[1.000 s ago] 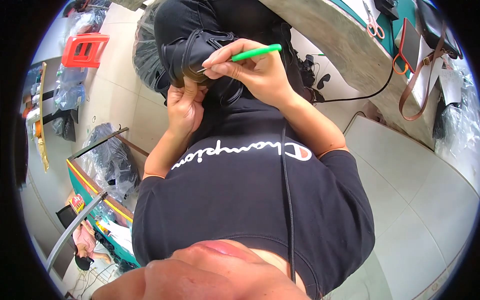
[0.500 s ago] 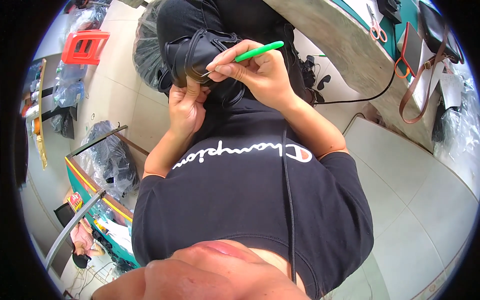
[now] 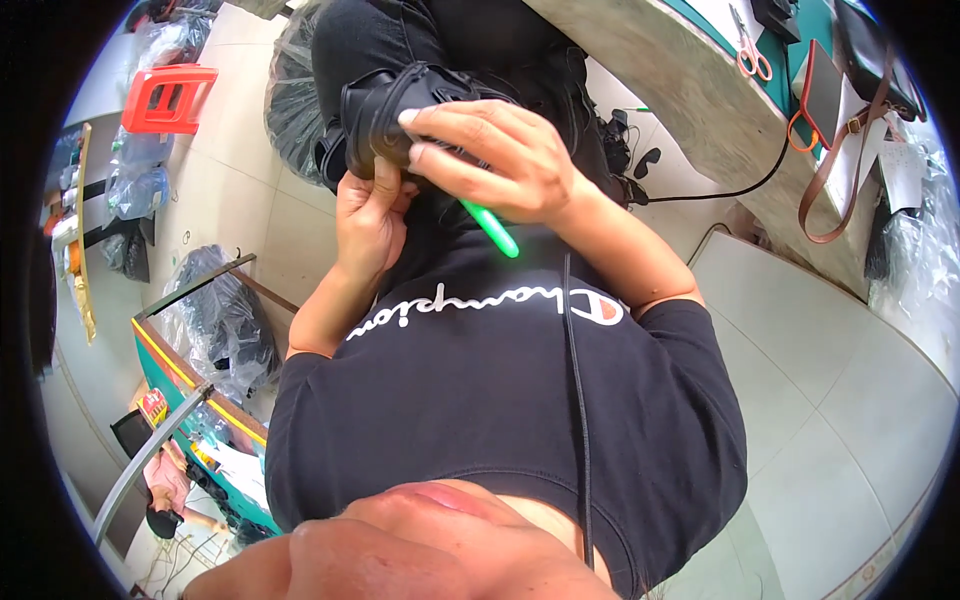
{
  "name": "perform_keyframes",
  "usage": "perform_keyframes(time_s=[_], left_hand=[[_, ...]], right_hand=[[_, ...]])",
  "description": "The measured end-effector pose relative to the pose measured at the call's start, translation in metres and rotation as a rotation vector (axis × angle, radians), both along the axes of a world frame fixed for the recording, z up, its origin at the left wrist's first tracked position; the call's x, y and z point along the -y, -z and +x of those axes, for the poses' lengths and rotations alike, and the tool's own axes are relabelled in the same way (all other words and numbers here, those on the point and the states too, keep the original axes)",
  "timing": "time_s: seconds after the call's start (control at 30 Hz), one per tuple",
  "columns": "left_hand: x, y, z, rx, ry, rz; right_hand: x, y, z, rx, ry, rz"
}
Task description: Assembling components of black protective masks at a workstation.
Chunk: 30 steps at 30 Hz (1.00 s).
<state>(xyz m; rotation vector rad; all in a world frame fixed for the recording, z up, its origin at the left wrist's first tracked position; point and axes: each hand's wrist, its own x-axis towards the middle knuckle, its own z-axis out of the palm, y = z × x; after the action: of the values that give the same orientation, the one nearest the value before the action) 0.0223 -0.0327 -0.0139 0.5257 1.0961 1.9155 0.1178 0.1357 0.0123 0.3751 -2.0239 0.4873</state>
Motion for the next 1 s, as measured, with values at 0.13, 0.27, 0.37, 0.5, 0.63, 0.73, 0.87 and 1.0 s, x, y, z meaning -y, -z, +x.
perform_keyframes(time_s=[0.13,0.27,0.37,0.5,0.63,0.73,0.87,1.0], left_hand=[[0.017,-0.007,-0.002,0.032,0.070,-0.096],[0.035,-0.006,-0.018,0.166,-0.020,-0.080],[0.024,-0.025,-0.019,0.196,-0.116,-0.096],[0.052,0.009,-0.047,0.208,-0.139,0.000],[0.047,0.007,-0.050,0.212,-0.220,-0.013],[0.034,-0.005,-0.041,0.157,-0.321,-0.077],[0.034,0.003,-0.044,-0.046,-0.083,-0.134],[0.003,-0.023,-0.020,-0.153,0.018,-0.146]], right_hand=[[-0.045,0.015,-0.008,-0.177,0.126,-0.154],[-0.102,0.041,-0.019,-0.520,0.315,-0.465],[-0.154,0.063,0.065,-0.079,0.942,-0.147],[-0.165,0.051,0.123,-0.251,1.040,-0.117],[-0.166,0.033,0.170,-0.394,1.140,-0.249],[-0.147,0.009,0.178,0.086,1.136,-0.478],[-0.119,-0.008,0.148,0.669,0.931,-0.635],[-0.074,-0.013,0.090,0.453,0.217,-0.895]])
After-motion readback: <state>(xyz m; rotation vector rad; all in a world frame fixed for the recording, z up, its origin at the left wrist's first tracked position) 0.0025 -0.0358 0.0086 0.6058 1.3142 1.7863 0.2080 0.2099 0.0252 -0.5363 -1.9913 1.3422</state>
